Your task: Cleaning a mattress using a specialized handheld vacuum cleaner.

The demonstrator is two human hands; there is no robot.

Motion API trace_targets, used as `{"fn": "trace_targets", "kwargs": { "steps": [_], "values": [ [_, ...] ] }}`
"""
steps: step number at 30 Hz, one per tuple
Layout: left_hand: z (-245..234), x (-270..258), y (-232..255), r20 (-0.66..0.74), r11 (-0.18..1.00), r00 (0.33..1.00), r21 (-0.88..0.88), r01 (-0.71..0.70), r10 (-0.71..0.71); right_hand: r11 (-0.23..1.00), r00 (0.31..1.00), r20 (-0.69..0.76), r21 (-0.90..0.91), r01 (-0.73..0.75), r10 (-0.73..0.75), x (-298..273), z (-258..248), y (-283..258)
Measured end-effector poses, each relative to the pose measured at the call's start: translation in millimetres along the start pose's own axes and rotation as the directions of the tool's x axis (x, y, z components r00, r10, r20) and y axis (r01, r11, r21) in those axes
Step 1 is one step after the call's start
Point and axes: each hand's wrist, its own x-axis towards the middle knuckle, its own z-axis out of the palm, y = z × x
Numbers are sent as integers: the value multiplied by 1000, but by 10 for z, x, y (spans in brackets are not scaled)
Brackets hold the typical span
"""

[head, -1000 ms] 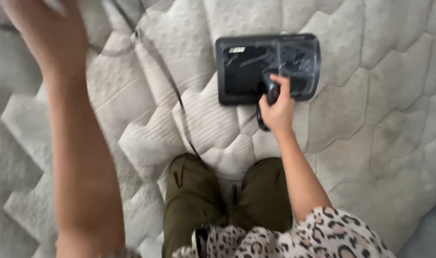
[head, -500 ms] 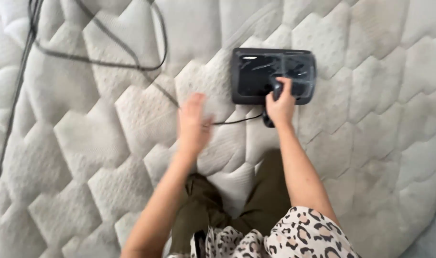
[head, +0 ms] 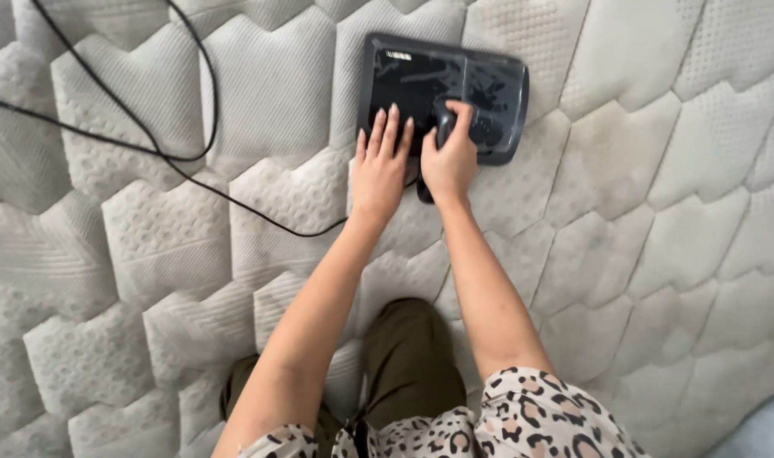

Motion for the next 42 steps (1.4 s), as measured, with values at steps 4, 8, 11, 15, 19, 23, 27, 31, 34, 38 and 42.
{"fn": "trace_targets", "kwargs": {
  "steps": [4,8,11,15,19,23,27,31,34,38,42],
  "values": [
    [138,533,-26,-40,993,999,112,25,-21,998,998,18,20,63,-64,549,95,26],
    [72,1007,-91,14,978,1000,209,-8,5,983,985,-48,63,171,-168,1012,244,33],
    [9,1417,-167,-20,1000,1000,20,20,-20,996,997,-8,27,83,-83,1356,267,-162],
    [136,1218,-383,59,996,997,83,36,-41,1000,998,58,0,29,-29,1186,379,-119],
    [121,1510,-507,-29,986,997,147,-73,78,995,995,-24,3,102,-102,1473,435,-183],
    [-65,1422,-517,93,979,978,59,-195,189,999,999,-43,-31,-35,34,1305,371,-230],
    [-363,1713,-673,78,965,966,74,-253,247,996,993,-88,-35,-82,78,1448,398,-530],
    [-123,2155,-783,107,944,948,116,-310,299,924,927,-7,-75,-375,376,1801,418,-717],
    [-221,2460,-843,194,936,929,101,-338,315,986,966,-201,41,-159,164,1958,595,-506],
    [-190,2725,-739,259,933,910,70,-353,325,977,964,-167,-3,-211,208,2267,475,-582],
    [-43,3001,-497,257,962,941,106,-253,220,973,980,-68,-129,-192,185,2686,271,-528]
  ]
}}
